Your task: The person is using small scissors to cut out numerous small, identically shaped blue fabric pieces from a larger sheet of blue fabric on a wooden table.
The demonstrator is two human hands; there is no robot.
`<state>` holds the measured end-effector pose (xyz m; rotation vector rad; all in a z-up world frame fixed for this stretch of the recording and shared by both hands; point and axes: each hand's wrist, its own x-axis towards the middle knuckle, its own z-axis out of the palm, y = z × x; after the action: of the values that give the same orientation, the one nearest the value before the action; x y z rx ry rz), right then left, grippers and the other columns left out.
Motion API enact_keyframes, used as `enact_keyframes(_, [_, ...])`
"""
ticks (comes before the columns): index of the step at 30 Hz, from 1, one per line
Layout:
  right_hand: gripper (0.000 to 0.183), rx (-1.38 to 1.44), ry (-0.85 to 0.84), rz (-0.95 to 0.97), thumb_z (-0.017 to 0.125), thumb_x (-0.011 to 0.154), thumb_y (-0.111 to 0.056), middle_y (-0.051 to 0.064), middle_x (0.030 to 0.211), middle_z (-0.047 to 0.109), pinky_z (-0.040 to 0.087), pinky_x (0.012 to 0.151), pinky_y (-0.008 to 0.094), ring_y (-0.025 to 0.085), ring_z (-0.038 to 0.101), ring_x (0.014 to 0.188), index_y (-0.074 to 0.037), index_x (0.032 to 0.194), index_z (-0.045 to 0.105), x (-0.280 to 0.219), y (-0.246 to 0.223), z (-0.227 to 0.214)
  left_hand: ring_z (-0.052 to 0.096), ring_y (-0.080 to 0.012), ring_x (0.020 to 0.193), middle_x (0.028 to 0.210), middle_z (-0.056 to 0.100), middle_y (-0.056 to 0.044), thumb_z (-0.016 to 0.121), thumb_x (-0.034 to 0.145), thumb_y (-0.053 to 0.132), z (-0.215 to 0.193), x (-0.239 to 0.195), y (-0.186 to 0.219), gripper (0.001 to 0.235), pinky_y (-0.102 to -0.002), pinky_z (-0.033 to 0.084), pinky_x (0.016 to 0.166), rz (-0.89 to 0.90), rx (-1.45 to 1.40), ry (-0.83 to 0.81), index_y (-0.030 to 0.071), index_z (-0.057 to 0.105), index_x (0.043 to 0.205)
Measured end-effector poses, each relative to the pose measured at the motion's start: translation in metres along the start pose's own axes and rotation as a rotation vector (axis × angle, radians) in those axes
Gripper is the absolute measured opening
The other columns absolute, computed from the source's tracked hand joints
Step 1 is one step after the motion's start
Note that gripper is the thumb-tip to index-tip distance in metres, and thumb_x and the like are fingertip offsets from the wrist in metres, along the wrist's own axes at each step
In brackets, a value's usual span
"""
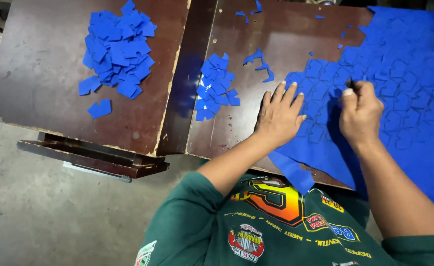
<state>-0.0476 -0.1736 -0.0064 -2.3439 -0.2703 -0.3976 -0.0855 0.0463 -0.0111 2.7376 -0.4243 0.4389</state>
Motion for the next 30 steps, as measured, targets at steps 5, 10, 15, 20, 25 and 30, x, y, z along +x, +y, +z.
enact_keyframes(5, [0.028,-0.291,0.003,-0.136,0.055,0.111,-0.017,0.028,0.109,0.069,0.048,0.08,0.056,0.049,0.065,0.094,0.006,0.128,0.061,0.007,0.011,0.009,0.052,-0.0377,0.136,0.149,0.053,-0.016,0.071,0.083,0.033,0.026,0.014,-0.017,0.06,-0.054,0.046,0.104,-0.115,-0.123,0.097,0.014,0.058,0.138])
enact_keyframes(10, [0.02,-0.268,0.132,-0.241,0.064,0.111,-0.016,0.022,0.094,0.07,0.058,0.071,0.049,0.044,0.072,0.086,0.001,0.12,0.067,0.013,0.033,0.012,0.06,-0.0323,0.094,0.106,0.056,-0.005,0.055,0.082,0.011,0.032,0.017,-0.029,0.042,-0.046,0.051,0.078,-0.174,-0.291,0.43,0.015,0.064,0.123])
enact_keyframes(15, [0.02,-0.164,0.14,-0.21,0.062,0.111,-0.016,0.024,0.093,0.068,0.056,0.074,0.053,0.049,0.069,0.088,0.001,0.12,0.066,0.016,0.024,0.009,0.055,-0.0336,0.083,0.087,0.049,-0.006,0.084,0.06,0.031,0.021,0.022,-0.018,0.038,-0.05,0.047,0.067,-0.118,-0.137,0.334,0.01,0.06,0.081])
enact_keyframes(20, [0.018,-0.101,0.168,-0.201,0.063,0.112,-0.017,0.023,0.093,0.068,0.055,0.075,0.053,0.049,0.069,0.089,-0.002,0.12,0.066,0.014,0.03,0.006,0.057,-0.0334,0.084,0.084,0.048,-0.006,0.08,0.073,0.027,0.031,0.027,-0.015,0.03,-0.049,0.05,0.067,-0.136,-0.171,0.205,0.01,0.057,0.082])
enact_keyframes(25, [0.017,-0.046,0.182,-0.187,0.063,0.112,-0.017,0.025,0.093,0.067,0.054,0.076,0.056,0.051,0.067,0.089,-0.002,0.119,0.065,0.014,0.028,0.005,0.063,-0.0434,0.093,0.099,0.055,-0.016,0.088,0.07,0.026,-0.008,0.036,0.0,0.052,-0.056,0.057,0.073,-0.332,-0.266,-0.133,0.002,0.056,0.103])
enact_keyframes(30, [0.017,-0.039,0.191,-0.212,0.063,0.112,-0.018,0.023,0.092,0.068,0.054,0.073,0.055,0.05,0.068,0.085,-0.002,0.119,0.066,0.016,0.028,0.005,0.074,-0.0456,0.099,0.098,0.071,-0.017,0.074,0.085,0.021,-0.011,0.049,-0.002,0.038,-0.06,0.057,0.087,-0.47,-0.311,-0.457,0.004,0.055,0.113])
